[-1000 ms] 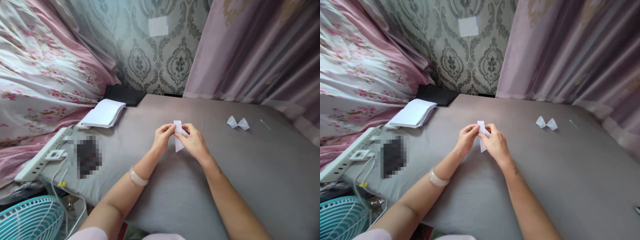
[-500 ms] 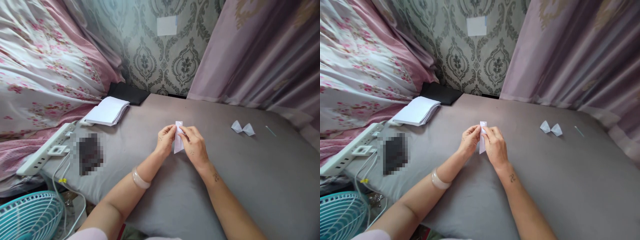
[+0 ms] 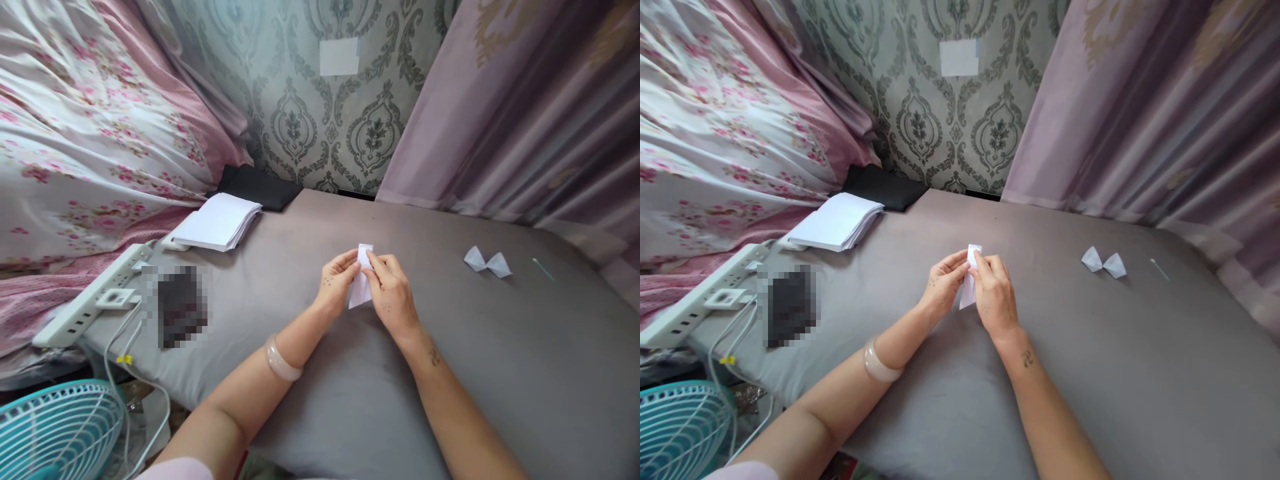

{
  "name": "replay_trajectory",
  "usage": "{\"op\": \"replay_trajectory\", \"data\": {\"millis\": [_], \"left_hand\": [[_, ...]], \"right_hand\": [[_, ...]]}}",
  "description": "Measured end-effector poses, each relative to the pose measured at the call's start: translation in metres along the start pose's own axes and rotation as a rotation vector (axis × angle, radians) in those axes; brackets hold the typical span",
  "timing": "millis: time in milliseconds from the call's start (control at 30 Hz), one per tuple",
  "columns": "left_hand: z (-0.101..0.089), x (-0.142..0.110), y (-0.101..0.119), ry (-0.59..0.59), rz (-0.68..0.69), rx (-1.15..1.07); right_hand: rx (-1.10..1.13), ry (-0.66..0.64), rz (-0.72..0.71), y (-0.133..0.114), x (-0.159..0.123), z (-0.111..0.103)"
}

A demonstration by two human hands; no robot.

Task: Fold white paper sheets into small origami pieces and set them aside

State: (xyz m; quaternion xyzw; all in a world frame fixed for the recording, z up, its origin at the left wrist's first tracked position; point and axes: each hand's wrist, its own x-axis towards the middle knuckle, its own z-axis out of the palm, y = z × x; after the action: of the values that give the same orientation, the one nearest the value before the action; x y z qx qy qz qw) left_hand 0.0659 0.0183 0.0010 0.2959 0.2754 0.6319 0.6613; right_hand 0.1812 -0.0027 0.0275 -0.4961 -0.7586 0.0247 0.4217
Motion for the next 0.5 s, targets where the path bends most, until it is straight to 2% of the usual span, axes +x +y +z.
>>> {"op": "replay_trajectory", "data": {"millis": [200,500], "left_hand": [[-0.0026,0.0019,-0.0030,0.063,-0.021,0.075],[0.0025,-0.0019,-0.0033,0.010,-0.044,0.073]], "right_hand": [[0.022,0.005,0.036,-0.0031,0.0006,-0.0010],[0.002,-0.017,0.071,-0.0030,0.0009,-0.0028]]}}
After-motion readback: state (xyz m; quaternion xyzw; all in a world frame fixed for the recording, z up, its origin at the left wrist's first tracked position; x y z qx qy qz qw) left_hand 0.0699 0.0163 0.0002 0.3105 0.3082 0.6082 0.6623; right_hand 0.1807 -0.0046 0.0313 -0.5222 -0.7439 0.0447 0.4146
